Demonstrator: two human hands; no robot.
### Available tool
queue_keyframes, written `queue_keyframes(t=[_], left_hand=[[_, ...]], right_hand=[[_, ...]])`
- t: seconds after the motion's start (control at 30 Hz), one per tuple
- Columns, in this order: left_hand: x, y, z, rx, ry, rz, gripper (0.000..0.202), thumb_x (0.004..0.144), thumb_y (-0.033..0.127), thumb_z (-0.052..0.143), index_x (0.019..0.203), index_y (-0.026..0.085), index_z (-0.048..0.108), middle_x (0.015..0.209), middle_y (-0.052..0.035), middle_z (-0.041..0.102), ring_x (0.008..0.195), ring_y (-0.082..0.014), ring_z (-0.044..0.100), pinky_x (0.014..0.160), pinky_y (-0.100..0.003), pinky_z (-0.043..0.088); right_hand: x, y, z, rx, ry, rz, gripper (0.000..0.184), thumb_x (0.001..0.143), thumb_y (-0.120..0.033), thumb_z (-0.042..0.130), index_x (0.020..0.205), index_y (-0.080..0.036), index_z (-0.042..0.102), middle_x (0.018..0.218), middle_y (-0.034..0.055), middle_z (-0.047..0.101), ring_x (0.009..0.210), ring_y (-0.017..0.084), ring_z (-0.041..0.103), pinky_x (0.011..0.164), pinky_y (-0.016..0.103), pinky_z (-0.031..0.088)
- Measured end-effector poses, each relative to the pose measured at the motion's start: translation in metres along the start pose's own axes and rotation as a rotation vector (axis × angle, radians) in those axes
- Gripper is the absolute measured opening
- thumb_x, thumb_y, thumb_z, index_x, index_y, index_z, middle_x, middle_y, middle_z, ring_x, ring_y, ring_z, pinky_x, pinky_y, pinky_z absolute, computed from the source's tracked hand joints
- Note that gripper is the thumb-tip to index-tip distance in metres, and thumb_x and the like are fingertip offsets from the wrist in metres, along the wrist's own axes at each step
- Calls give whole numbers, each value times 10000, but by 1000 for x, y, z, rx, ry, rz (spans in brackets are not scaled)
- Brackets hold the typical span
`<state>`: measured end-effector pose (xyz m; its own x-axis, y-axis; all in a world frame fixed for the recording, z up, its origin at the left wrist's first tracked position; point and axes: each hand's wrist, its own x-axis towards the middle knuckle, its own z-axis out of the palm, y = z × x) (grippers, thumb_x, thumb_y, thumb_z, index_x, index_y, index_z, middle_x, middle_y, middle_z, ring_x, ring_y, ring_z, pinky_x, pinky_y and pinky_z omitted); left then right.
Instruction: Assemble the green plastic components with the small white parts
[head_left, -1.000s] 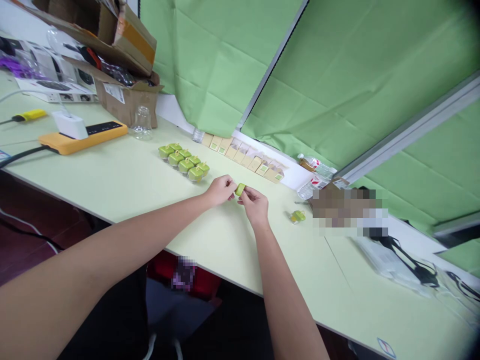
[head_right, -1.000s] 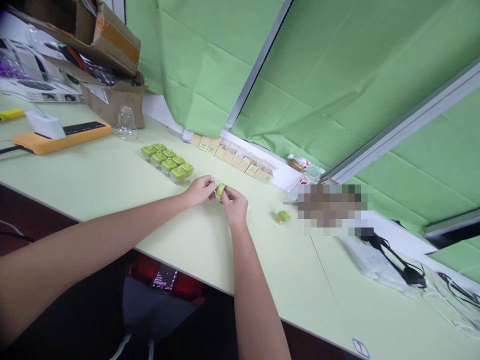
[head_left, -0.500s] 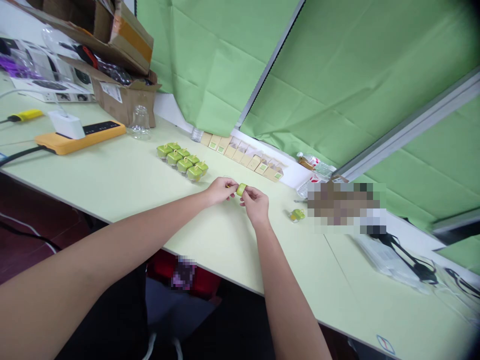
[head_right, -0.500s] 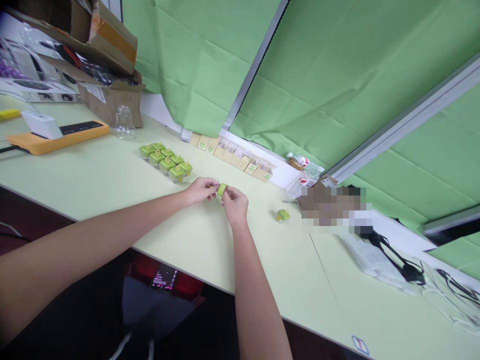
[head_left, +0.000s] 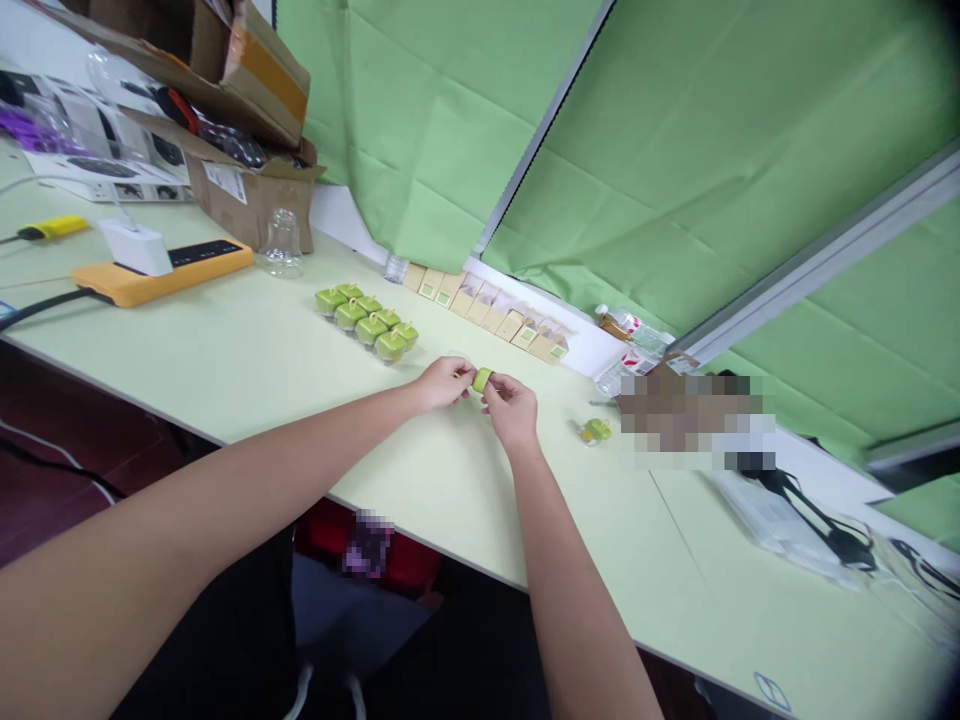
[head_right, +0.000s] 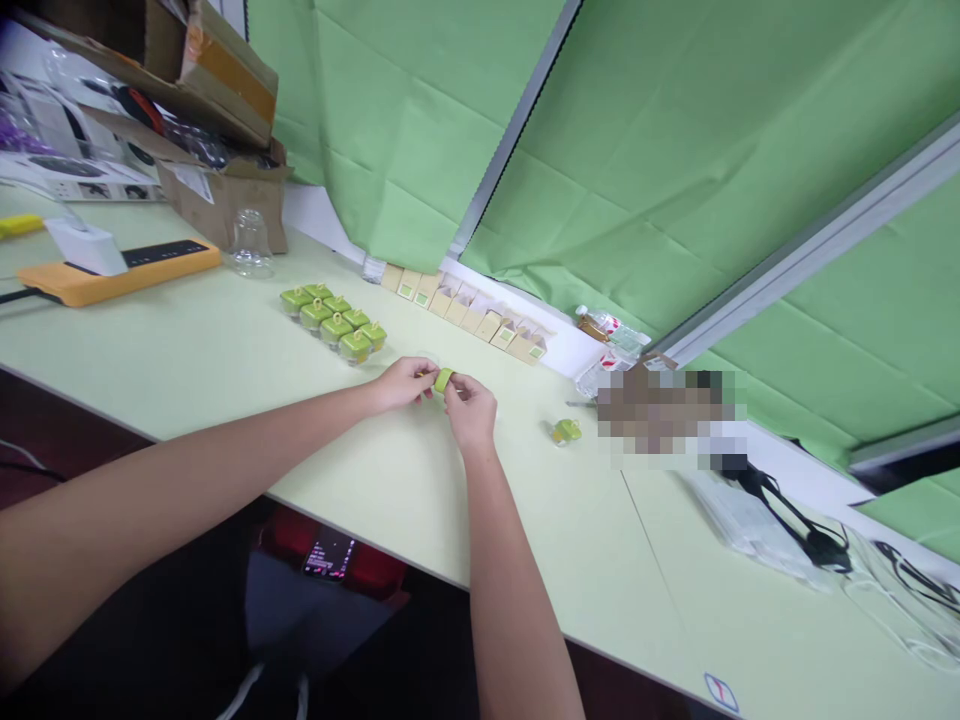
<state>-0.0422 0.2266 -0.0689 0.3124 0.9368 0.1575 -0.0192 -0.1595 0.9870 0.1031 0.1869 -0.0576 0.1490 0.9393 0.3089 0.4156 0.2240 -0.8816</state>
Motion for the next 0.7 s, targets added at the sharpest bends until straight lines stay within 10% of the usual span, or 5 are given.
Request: queue_keyframes(t=[0.7], left_hand=[[1, -4, 0, 49, -5, -11, 125, 894, 196, 529, 873, 135, 635, 762, -16, 626, 591, -98, 591, 464, -177, 410]], right_hand=[[0, 2, -1, -101, -5, -25, 327, 752, -371, 591, 955, -166, 744, 791, 36, 721, 600, 137, 610, 544, 260, 530]])
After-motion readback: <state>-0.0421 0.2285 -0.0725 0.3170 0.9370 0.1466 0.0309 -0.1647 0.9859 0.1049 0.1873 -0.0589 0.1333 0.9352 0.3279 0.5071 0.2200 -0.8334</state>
